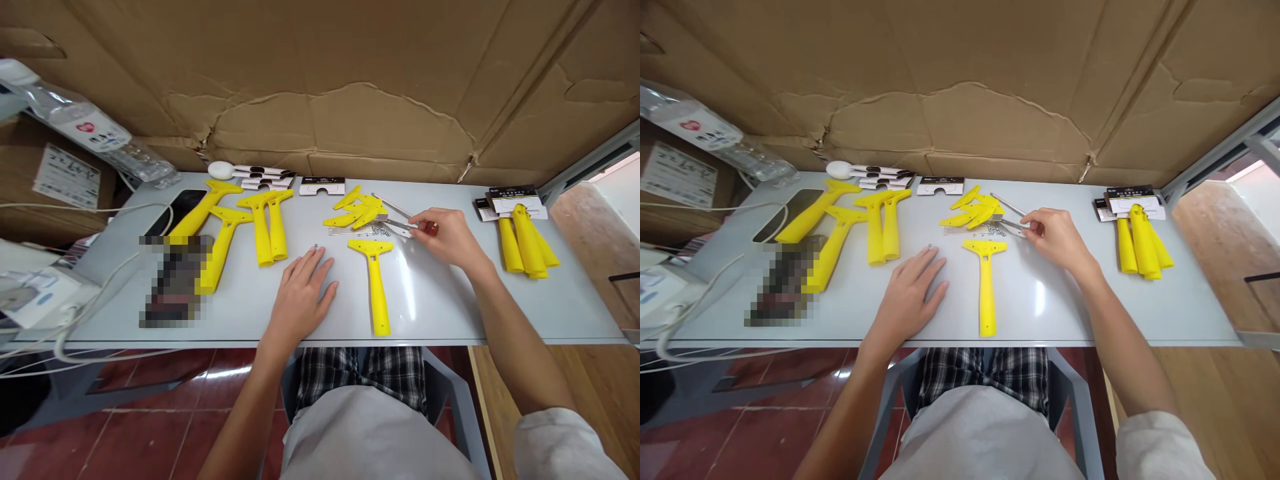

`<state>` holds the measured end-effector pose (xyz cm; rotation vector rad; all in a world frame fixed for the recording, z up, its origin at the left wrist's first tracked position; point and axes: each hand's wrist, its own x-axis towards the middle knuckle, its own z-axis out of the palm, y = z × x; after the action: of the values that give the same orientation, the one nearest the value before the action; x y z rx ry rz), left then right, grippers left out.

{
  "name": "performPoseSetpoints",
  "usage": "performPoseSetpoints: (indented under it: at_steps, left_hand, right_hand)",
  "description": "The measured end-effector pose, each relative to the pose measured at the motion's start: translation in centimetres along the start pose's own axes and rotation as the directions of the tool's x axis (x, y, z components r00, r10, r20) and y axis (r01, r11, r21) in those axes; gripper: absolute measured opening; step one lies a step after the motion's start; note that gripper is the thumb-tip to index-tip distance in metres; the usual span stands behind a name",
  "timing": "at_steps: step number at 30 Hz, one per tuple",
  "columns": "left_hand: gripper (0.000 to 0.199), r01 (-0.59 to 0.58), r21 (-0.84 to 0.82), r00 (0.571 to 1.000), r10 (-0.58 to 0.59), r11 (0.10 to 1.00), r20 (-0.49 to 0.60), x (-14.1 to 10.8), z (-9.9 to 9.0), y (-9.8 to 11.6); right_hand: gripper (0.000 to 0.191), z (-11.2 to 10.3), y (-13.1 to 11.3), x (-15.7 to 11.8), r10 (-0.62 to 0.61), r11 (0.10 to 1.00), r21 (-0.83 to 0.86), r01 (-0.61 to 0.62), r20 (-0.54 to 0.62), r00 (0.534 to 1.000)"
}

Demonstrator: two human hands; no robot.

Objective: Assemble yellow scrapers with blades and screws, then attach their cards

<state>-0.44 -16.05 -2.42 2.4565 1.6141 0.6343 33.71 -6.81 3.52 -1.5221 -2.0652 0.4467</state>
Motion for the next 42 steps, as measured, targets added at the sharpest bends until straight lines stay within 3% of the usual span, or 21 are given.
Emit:
performPoseSetpoints:
  at_steps: [4,9,12,15,17,20,23,27,32,35,39,42]
  left_hand:
    - [0.045,-0.007,0.005,1.000,0.007,1.000,0.001,0.0,-0.1,-0.1]
    - [0.039,-0.049,-0.024,0.999,0.048,0.999,-0.023,0.6,-0.7,0.8]
    - [0.044,-0.170,-0.095,0.984,0.174,0.981,0.035,1.2,-0.8,2.8]
    - [0.048,-0.290,-0.160,0.933,0.316,0.944,0.174,1.7,-0.4,5.1]
    - [0.048,-0.319,-0.170,0.912,0.351,0.932,0.213,1.8,0.0,6.1]
    - [0.046,-0.314,-0.166,0.916,0.344,0.935,0.205,1.6,0.3,6.5]
    - [0.044,-0.331,-0.176,0.917,0.360,0.927,0.173,1.3,0.2,6.1]
    - [0.042,-0.373,-0.204,0.919,0.391,0.905,0.055,1.0,-0.9,4.9]
    - [0.036,-0.286,-0.166,0.957,0.275,0.944,-0.086,2.6,-3.2,2.2]
    - [0.037,-0.266,-0.140,0.964,0.263,0.954,-0.040,5.0,-3.5,0.4]
    - [0.037,-0.310,-0.163,0.940,0.328,0.937,0.097,8.6,-2.6,-1.2]
    - [0.031,-0.334,-0.200,0.929,0.357,0.921,0.093,10.4,-2.1,-2.0]
  right_hand:
    - [0.021,-0.7,-0.2,-0.1,0.042,0.976,0.217,-0.023,-0.083,0.996]
    - [0.029,-0.8,0.1,-0.1,0.167,0.875,0.468,-0.122,-0.056,0.984]
    - [0.032,-0.8,0.3,0.0,0.189,0.836,0.528,-0.148,-0.025,0.982]
    - [0.035,-1.0,0.7,0.0,0.191,0.825,0.546,-0.147,-0.024,0.981]
    - [0.037,-1.2,1.1,0.0,0.210,0.809,0.568,-0.153,-0.036,0.977]
    - [0.041,-1.2,1.3,0.1,0.234,0.761,0.630,-0.156,-0.042,0.971]
    - [0.044,-0.4,0.9,0.1,0.203,0.712,0.686,-0.149,0.003,0.979]
    - [0.050,1.7,-0.4,-0.1,0.151,0.663,0.719,-0.208,0.144,0.978]
    - [0.055,3.4,-1.2,-0.3,0.166,0.590,0.752,-0.293,0.242,0.956]
    - [0.055,3.7,-1.0,-0.4,0.177,0.570,0.762,-0.307,0.252,0.952]
    - [0.053,3.8,-0.6,-0.5,0.185,0.533,0.786,-0.313,0.253,0.950]
    - [0.054,4.2,-0.5,-0.4,0.195,0.481,0.822,-0.305,0.238,0.951]
